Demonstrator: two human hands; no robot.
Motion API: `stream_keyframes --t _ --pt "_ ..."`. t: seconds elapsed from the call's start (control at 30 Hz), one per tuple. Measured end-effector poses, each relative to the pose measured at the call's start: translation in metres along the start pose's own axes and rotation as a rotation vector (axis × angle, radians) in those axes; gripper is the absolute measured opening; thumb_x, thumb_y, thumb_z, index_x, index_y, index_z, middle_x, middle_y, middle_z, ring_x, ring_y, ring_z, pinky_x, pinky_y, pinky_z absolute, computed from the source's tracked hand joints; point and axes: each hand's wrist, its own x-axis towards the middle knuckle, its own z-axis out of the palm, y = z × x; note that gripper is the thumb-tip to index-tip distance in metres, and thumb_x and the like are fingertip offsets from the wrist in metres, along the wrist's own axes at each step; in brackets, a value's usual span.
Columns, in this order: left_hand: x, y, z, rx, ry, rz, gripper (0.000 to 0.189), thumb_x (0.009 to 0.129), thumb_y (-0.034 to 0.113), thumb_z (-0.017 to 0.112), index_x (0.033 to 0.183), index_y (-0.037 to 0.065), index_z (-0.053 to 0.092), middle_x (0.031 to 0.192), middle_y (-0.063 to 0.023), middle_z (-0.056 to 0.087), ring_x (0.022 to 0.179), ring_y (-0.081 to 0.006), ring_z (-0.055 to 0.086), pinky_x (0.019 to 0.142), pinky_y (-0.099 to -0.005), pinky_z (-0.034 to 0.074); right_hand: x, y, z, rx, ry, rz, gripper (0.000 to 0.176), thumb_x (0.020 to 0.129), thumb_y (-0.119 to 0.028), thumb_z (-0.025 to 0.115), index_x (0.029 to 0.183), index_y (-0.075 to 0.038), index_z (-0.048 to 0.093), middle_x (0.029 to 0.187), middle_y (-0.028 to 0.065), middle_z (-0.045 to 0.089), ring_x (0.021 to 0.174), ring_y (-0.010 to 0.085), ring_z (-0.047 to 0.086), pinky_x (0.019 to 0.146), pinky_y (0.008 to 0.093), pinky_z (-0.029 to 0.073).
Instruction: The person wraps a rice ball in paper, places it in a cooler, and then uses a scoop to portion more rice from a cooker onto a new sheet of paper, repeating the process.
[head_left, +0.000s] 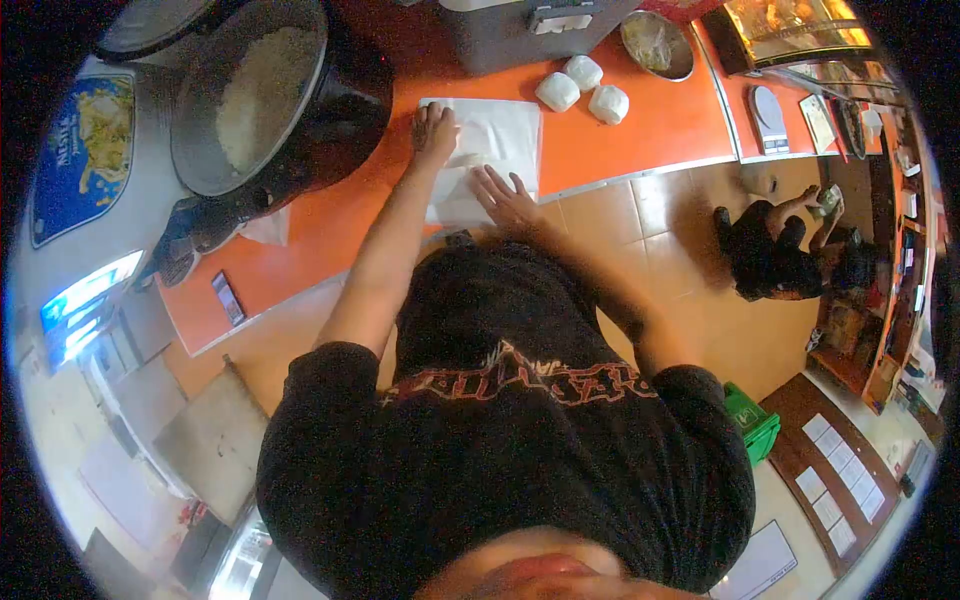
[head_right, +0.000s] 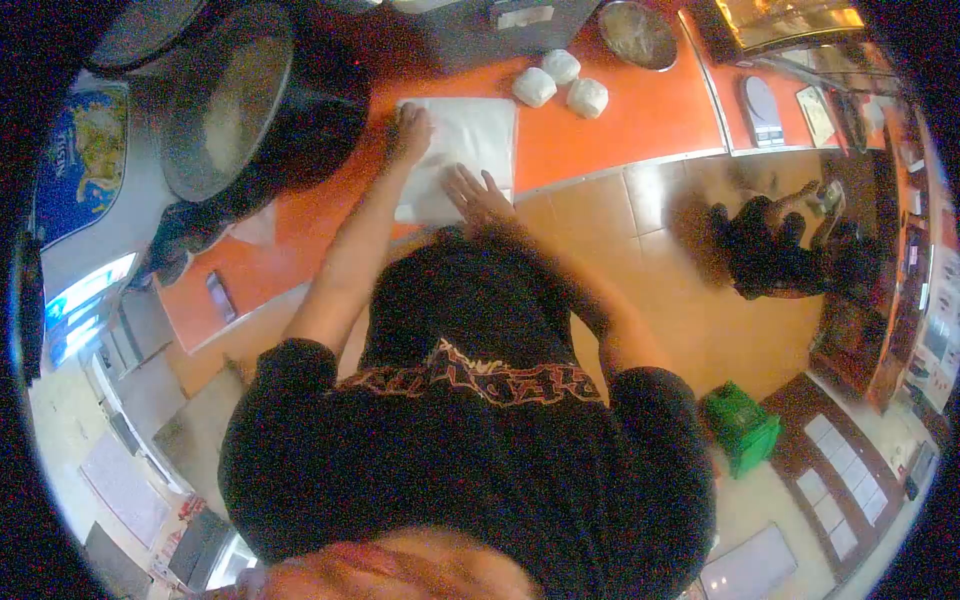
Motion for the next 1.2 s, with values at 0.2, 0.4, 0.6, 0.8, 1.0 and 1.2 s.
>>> stream_keyframes --t 0.2,0.4,0.6,0.8,1.0,1.2 --pt "0.001 0.036 -0.066 -0.019 -0.212 -0.153 0.029 0.080 0.022 0.073 0.106 0.011 0.069 0.099 -0.0109 0.068 0.109 -0.0300 0.058 0.107 -0.0546 0.030 0.002 0.001 0.000 0.072 0.049 0.003 0.087 0.087 -0.044 0.067 0.158 -0.016 0.025 0.165 0.0182 0.017 0.153 0.0378 0.014 0.113 0.0662 0.027" --pt "-0.069 0.062 -0.105 0.086 -0.195 0.172 0.011 0.083 0.017 0.065 0.084 0.014 0.076 0.091 -0.0061 0.070 0.107 -0.0274 0.058 0.110 -0.0556 0.028 0.002 0.001 -0.005 0.114 0.052 0.004 0.082 0.087 -0.044 0.067 0.155 -0.016 0.032 0.161 0.0198 0.024 0.151 0.0381 0.017 0.113 0.0647 0.028" --pt "-0.112 0.064 -0.084 0.134 -0.100 0.233 0.012 0.079 0.018 0.064 0.077 0.014 0.076 0.089 -0.0034 0.069 0.105 -0.0251 0.057 0.104 -0.0523 0.034 0.019 0.045 0.012 0.206 0.581 0.324 0.059 0.080 -0.023 0.074 0.135 -0.013 0.054 0.140 0.0152 0.046 0.130 0.0339 0.042 0.098 0.0579 0.037" --pt "-0.122 0.040 -0.062 0.020 0.056 0.327 0.010 0.077 0.022 0.067 0.078 0.014 0.074 0.092 -0.0022 0.068 0.107 -0.0252 0.055 0.101 -0.0488 0.036 0.008 0.104 -0.027 0.104 0.590 0.297 0.021 0.074 -0.019 0.076 0.094 -0.024 0.073 0.118 -0.0013 0.060 0.116 0.0263 0.053 0.096 0.0512 0.037" --pt "-0.128 0.045 -0.084 0.105 -0.027 0.349 0.014 0.080 0.020 0.063 0.087 0.013 0.072 0.099 -0.0025 0.065 0.108 -0.0265 0.056 0.098 -0.0470 0.038 -0.028 0.123 -0.007 0.227 0.542 0.240 0.011 0.076 -0.010 0.072 0.085 -0.015 0.070 0.104 0.0029 0.065 0.100 0.0289 0.062 0.087 0.0465 0.048" --pt "-0.135 0.037 -0.067 0.100 0.021 0.340 0.014 0.081 0.020 0.061 0.087 0.014 0.072 0.103 -0.0024 0.064 0.109 -0.0258 0.055 0.098 -0.0477 0.038 0.050 0.067 -0.040 0.431 0.511 -0.056 0.009 0.082 -0.011 0.064 0.090 -0.005 0.065 0.095 0.0151 0.065 0.093 0.0383 0.063 0.083 0.0465 0.053"
